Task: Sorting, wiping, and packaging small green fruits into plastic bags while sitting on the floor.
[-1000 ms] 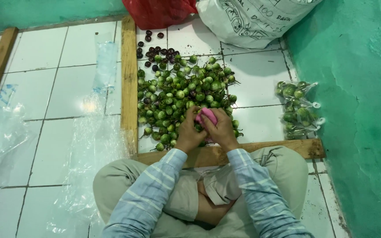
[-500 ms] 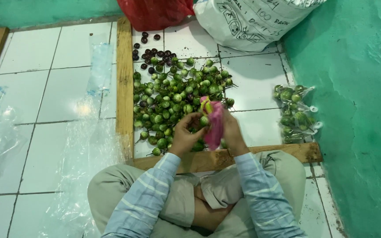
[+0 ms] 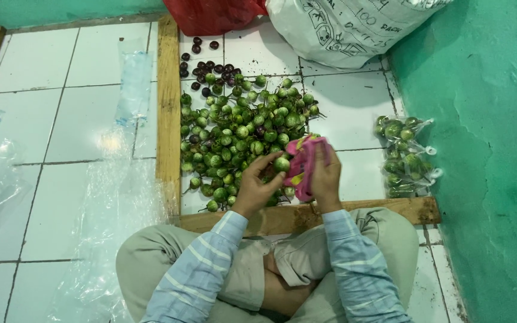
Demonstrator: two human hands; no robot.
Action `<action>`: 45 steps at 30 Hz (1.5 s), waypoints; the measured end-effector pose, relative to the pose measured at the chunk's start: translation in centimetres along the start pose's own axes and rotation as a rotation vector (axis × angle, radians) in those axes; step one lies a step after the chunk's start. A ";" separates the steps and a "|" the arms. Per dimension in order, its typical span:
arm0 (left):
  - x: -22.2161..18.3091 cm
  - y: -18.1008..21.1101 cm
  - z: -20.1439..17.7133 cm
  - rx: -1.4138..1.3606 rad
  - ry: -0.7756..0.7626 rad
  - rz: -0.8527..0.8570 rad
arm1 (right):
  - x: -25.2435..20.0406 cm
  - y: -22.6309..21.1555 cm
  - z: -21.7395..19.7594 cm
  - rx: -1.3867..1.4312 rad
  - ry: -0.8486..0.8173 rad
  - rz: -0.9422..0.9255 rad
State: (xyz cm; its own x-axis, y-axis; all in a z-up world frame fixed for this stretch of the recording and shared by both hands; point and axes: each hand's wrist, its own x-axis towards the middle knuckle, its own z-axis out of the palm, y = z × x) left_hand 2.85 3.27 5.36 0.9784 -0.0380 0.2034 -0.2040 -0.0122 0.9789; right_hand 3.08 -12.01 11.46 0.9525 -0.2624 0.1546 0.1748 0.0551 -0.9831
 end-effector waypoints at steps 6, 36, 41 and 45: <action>0.0 -1.5 0.1 -0.250 0.057 -0.093 | 1.1 -1.8 -1.4 0.188 -0.184 0.216; -1.0 -4.5 2.4 -0.724 0.233 -0.589 | -2.8 1.0 2.1 -0.178 -0.295 -0.104; -1.4 0.3 1.9 -0.714 0.126 -0.636 | -1.3 0.3 1.8 -0.318 -0.249 -0.246; -1.2 -1.3 2.0 -0.837 0.028 -0.690 | -1.0 -0.4 1.2 -0.310 -0.191 -0.249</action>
State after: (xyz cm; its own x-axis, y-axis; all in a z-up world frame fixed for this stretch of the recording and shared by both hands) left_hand 1.83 1.34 3.79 0.8755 -0.2613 -0.4064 0.4686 0.6640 0.5827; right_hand 2.41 -10.61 11.81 0.9250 -0.0463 0.3772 0.3495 -0.2864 -0.8921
